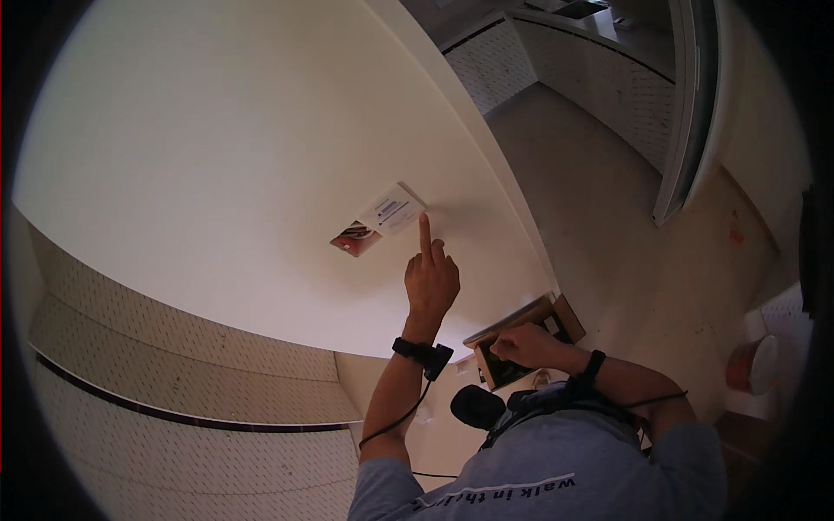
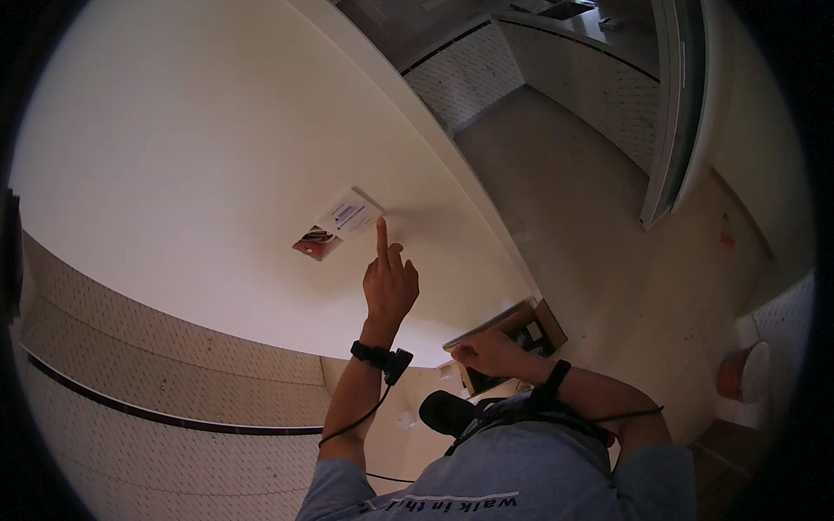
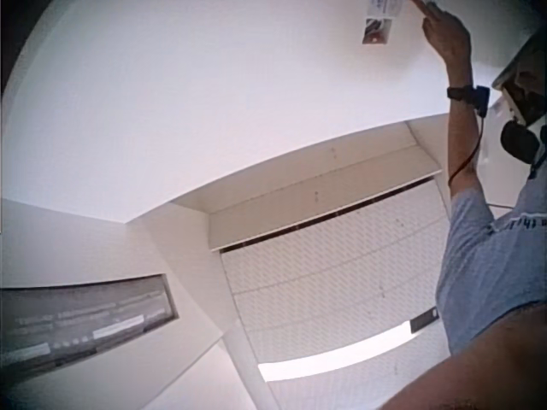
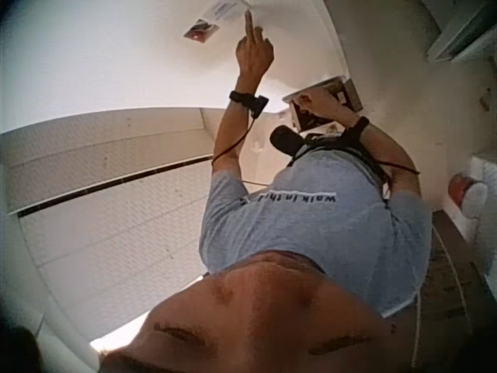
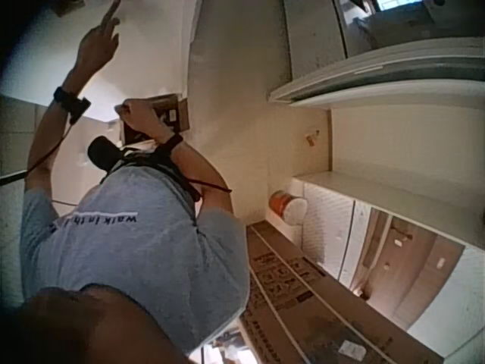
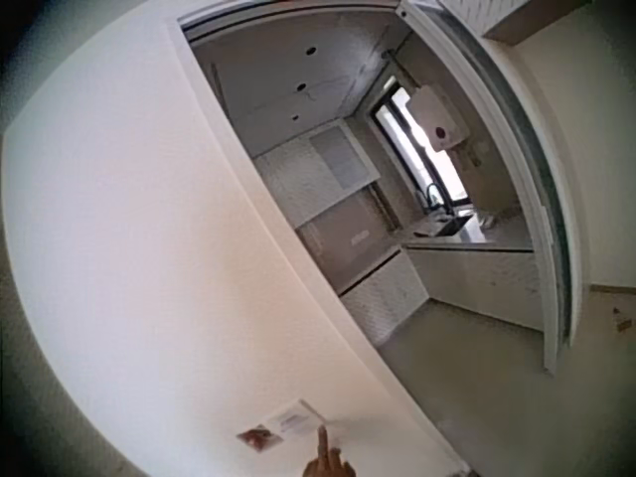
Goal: Installing a faceplate for a wall outlet/switch using an electric drill.
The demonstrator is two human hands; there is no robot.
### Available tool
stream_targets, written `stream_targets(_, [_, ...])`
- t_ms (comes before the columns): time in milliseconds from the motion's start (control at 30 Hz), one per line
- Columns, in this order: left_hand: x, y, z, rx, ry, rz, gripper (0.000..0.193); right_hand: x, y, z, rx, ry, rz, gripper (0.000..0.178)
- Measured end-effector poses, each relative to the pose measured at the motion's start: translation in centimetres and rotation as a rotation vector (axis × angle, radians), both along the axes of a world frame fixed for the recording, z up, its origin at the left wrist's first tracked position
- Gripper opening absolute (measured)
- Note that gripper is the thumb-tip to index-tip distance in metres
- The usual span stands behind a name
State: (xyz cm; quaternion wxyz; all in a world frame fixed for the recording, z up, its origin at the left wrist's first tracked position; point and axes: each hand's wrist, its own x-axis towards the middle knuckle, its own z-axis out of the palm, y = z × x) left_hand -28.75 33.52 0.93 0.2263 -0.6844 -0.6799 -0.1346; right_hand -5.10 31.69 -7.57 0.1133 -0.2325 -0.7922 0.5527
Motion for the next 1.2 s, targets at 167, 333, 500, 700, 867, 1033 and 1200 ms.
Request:
stream_targets(167, [-0.5, -0.8, -1.0, 0.036, -0.047, 0.052, 0.035, 0.3, 0.0, -0.1, -0.002, -0.002, -0.019, 0.036])
stream_targets(333, [-0.9, -0.2, -1.2, -0.064, -0.079, 0.145, 0.03, 1.1, 0.6, -0.4, -0.002, -0.015, -0.011, 0.036])
stream_targets(500, [-0.5, 0.2, -1.4, 0.051, -0.111, 0.072, 0.034, 0.5, 1.1, -1.0, 0.018, -0.04, 0.002, 0.033])
stream_targets(700, [-3.1, -1.6, -3.5, 0.06, -0.135, 0.107, 0.038, -0.3, 0.9, -1.8, -0.049, -0.075, -0.004, 0.034])
stream_targets(867, [-4.0, -2.5, -3.4, 0.24, -0.214, 0.132, 0.037, 0.1, 1.4, -0.1, -0.08, -0.115, -0.001, 0.032])
stream_targets(1033, [-4.7, -2.6, 1.2, 0.452, -0.611, 0.168, 0.033, -0.9, 5.2, -1.0, 0.174, -0.035, -0.213, 0.025])
stream_targets(1200, [-5.9, -0.1, 4.7, 0.654, -0.498, 0.137, 0.014, -7.4, 11.9, 4.9, 0.377, 0.285, -0.453, 0.021])
